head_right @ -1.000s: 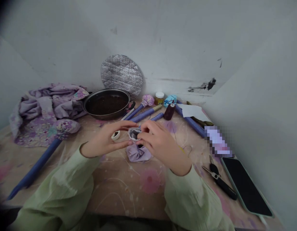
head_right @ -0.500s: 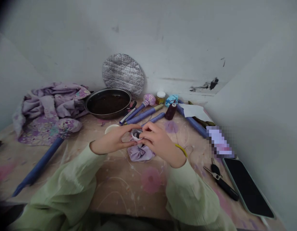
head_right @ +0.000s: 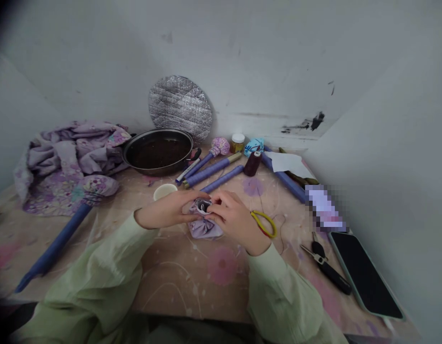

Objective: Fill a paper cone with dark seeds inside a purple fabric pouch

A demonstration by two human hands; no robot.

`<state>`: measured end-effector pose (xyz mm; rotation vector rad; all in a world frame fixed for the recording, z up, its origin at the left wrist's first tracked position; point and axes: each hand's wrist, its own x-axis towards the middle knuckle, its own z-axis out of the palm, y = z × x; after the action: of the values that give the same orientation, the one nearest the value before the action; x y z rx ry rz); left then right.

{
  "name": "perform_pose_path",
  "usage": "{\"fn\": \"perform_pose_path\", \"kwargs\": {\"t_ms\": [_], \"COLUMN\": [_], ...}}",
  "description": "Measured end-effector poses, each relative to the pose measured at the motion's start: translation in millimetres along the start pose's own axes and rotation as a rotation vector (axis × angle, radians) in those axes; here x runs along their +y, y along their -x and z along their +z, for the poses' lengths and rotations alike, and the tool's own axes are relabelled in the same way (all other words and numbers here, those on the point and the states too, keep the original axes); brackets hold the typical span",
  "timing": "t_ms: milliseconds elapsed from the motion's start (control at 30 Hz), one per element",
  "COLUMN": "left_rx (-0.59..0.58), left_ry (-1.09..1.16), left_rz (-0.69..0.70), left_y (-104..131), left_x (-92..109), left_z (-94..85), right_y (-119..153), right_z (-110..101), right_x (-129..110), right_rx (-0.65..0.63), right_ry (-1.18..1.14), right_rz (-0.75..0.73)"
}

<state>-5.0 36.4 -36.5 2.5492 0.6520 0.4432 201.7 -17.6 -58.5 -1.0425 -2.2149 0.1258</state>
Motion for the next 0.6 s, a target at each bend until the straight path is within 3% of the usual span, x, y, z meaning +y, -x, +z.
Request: {"fn": "perform_pose_path", "kwargs": {"t_ms": [233, 600], "left_rx": [0.089, 0.041], "left_ry": [0.017, -0.111], "left_rz": [0.147, 0.198], "left_y": [-0.1, 2.1], "left_x": [3.5, -0.5], "left_z": [-6.7, -5.0], "right_y": [1.4, 2.4], "right_z": [-1.3, 0.7], "right_x": [-1.4, -5.8], "right_rx": [0.038, 0.053], "right_ry": [0.002, 0.016], "right_rz": [-0.009, -0.024]}}
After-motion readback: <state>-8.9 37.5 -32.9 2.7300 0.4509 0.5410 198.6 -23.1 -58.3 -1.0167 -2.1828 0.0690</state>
